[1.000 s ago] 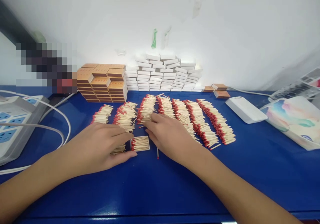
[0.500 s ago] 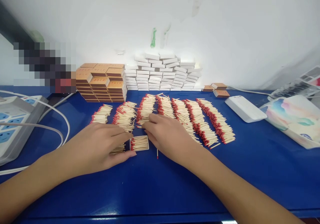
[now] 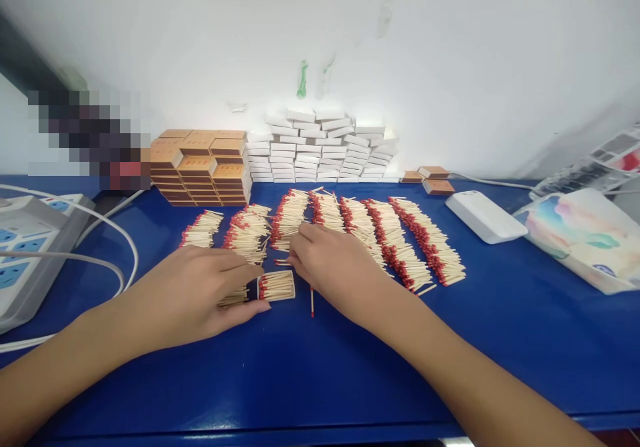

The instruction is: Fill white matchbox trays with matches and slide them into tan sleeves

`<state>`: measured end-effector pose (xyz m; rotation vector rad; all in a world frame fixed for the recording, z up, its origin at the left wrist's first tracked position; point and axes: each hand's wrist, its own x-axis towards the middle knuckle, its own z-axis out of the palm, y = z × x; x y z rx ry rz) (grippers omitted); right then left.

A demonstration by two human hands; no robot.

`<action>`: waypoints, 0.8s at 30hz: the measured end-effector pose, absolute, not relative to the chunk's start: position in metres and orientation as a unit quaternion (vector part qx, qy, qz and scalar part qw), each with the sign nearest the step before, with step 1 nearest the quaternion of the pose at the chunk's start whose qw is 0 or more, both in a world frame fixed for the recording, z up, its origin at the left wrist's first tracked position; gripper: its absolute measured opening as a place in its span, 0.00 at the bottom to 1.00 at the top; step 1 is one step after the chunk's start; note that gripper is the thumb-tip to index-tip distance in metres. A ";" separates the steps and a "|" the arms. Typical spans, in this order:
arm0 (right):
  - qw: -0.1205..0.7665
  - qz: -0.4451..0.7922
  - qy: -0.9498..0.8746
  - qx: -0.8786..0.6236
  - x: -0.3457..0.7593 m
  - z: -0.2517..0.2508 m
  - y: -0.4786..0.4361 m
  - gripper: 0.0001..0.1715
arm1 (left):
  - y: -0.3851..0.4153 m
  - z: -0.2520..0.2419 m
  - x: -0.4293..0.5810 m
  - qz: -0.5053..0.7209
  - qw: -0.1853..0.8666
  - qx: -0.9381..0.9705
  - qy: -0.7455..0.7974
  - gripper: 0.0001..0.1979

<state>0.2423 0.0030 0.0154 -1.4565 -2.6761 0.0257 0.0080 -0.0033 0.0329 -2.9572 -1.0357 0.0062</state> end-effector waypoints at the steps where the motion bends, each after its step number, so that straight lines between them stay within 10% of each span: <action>1: 0.054 0.012 -0.878 -0.476 0.243 0.016 0.003 0.08 | -0.003 0.033 0.008 0.002 0.004 -0.944 -0.331 0.14; 24: 0.046 0.025 -0.884 -0.464 0.245 0.016 0.000 0.09 | -0.003 0.033 0.006 -0.020 0.016 -0.947 -0.320 0.14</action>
